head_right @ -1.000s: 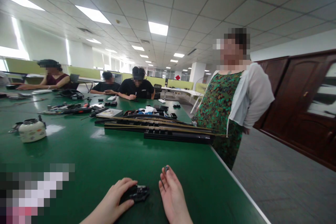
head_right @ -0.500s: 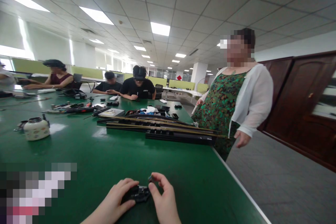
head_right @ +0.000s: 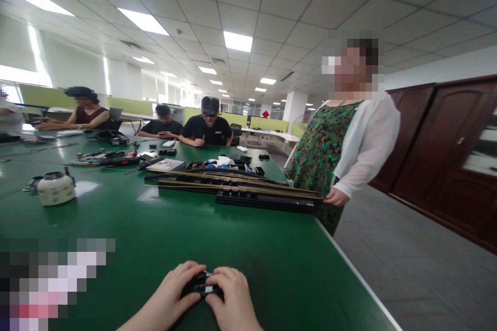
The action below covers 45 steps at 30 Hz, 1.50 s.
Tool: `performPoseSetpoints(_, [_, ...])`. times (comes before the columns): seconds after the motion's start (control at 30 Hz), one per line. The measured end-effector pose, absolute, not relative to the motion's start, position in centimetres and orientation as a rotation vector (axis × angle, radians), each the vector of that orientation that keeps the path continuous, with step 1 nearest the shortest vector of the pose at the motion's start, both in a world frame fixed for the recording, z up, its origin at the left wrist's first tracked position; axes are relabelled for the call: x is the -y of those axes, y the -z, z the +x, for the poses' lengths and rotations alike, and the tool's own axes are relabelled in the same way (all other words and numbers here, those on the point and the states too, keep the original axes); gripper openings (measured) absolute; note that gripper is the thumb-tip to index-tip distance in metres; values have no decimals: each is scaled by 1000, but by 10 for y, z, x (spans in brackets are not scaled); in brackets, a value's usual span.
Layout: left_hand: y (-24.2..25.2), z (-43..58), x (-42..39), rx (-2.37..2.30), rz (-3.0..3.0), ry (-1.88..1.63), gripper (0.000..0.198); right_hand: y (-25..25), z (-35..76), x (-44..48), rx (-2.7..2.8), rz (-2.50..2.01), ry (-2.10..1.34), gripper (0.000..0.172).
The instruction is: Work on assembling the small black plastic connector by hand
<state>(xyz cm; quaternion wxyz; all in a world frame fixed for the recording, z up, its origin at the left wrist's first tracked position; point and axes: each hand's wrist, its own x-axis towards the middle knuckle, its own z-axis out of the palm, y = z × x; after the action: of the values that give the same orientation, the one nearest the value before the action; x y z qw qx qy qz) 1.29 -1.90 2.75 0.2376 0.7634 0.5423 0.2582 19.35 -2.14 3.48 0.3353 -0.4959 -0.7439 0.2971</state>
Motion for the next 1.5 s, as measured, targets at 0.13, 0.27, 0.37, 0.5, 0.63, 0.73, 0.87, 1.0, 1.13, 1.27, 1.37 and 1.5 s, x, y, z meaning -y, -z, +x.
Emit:
performPoseSetpoints(0.13, [-29,13,19,-1502,2088,-689,42,-34,196,21,1921,-1293,-811,30])
performPoseSetpoints(0.27, [-30,14,20,-1490,2093,-701,42,-34,198,21,1897,-1272,-847,36])
performPoseSetpoints(0.37, [-30,14,21,-1506,2074,-706,44,-34,199,20,1848,-1267,-869,38])
performPoseSetpoints(0.5, [-30,13,21,-1506,2070,-711,43,-34,199,20,1836,-1277,-858,28])
performPoseSetpoints(0.63, [-31,11,21,-1493,2076,-721,43,-34,197,20,1825,-1273,-860,28])
performPoseSetpoints(0.73, [-29,10,19,-1491,2083,-725,44,-34,197,20,1827,-1256,-853,34])
performPoseSetpoints(0.87, [-26,10,17,-1501,2078,-722,46,-35,197,20,1811,-1262,-852,39])
performPoseSetpoints(1.0, [-29,11,18,-1532,2060,-699,47,-35,197,20,1795,-1299,-857,38])
performPoseSetpoints(1.13, [-31,11,19,-1529,2074,-695,43,-35,199,20,1775,-1325,-845,38])
performPoseSetpoints(1.27, [-27,12,18,-1528,2094,-714,43,-35,199,20,1788,-1349,-828,36])
performPoseSetpoints(1.37, [-23,13,17,-1537,2110,-725,42,-36,199,21,1805,-1360,-805,35])
performPoseSetpoints(1.5, [-23,14,18,-1547,2147,-719,39,-35,199,21,1815,-1374,-799,32])
